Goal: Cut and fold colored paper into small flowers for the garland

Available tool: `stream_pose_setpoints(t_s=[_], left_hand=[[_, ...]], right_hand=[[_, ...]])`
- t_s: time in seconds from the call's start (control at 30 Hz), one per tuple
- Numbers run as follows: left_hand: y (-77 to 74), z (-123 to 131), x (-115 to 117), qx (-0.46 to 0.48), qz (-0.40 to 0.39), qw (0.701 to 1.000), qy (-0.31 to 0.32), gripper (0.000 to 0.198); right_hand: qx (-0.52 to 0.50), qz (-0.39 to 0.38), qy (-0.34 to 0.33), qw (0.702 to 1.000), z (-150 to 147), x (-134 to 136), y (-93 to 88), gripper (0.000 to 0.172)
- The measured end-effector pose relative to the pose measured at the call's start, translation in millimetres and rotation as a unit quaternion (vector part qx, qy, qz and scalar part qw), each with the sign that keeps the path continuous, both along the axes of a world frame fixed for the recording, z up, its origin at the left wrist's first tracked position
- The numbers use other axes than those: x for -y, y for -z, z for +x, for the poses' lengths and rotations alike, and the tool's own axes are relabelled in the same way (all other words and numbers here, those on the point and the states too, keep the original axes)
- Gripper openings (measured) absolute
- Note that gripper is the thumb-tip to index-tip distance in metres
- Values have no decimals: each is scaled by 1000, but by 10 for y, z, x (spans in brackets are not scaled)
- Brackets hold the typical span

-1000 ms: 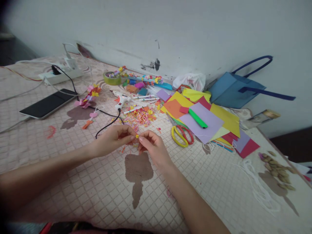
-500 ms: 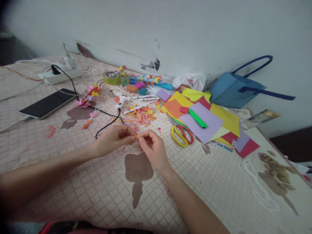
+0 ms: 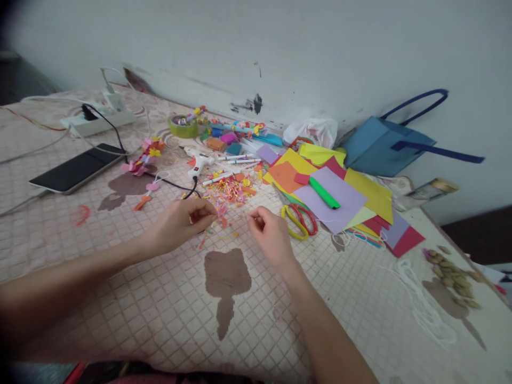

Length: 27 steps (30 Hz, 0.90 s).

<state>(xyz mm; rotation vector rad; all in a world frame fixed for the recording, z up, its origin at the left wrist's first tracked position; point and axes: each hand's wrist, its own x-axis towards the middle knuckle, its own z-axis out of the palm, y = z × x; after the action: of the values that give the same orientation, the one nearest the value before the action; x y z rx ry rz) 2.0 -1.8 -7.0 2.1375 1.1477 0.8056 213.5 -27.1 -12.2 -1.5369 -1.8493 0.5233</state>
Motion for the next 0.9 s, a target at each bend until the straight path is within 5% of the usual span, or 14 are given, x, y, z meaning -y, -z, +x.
stream_pose_setpoints(t_s=[0.13, 0.2, 0.43, 0.53, 0.63, 0.77, 0.9], left_hand=[[4, -40, -48, -22, 137, 990, -16, 21], [4, -62, -89, -38, 176, 984, -4, 11], [14, -63, -102, -26, 149, 988, -18, 10], [23, -24, -51, 23, 64, 998, -11, 15], [27, 29, 11, 77, -118, 989, 45, 16], [24, 98, 91, 183, -369, 906, 96, 18], [26, 118, 119, 290, -507, 804, 109, 23]], right_hand=[[70, 32, -60, 995, 108, -40, -21, 28], [74, 12, -115, 991, 88, -39, 10, 22], [49, -45, -170, 983, -44, -17, 143, 14], [-23, -76, -159, 984, -51, -14, 130, 9], [-172, -147, -157, 961, -88, 10, 97, 3], [-318, -140, -164, 923, -195, 70, 74, 9], [-330, -83, -177, 923, -250, 101, 71, 7]])
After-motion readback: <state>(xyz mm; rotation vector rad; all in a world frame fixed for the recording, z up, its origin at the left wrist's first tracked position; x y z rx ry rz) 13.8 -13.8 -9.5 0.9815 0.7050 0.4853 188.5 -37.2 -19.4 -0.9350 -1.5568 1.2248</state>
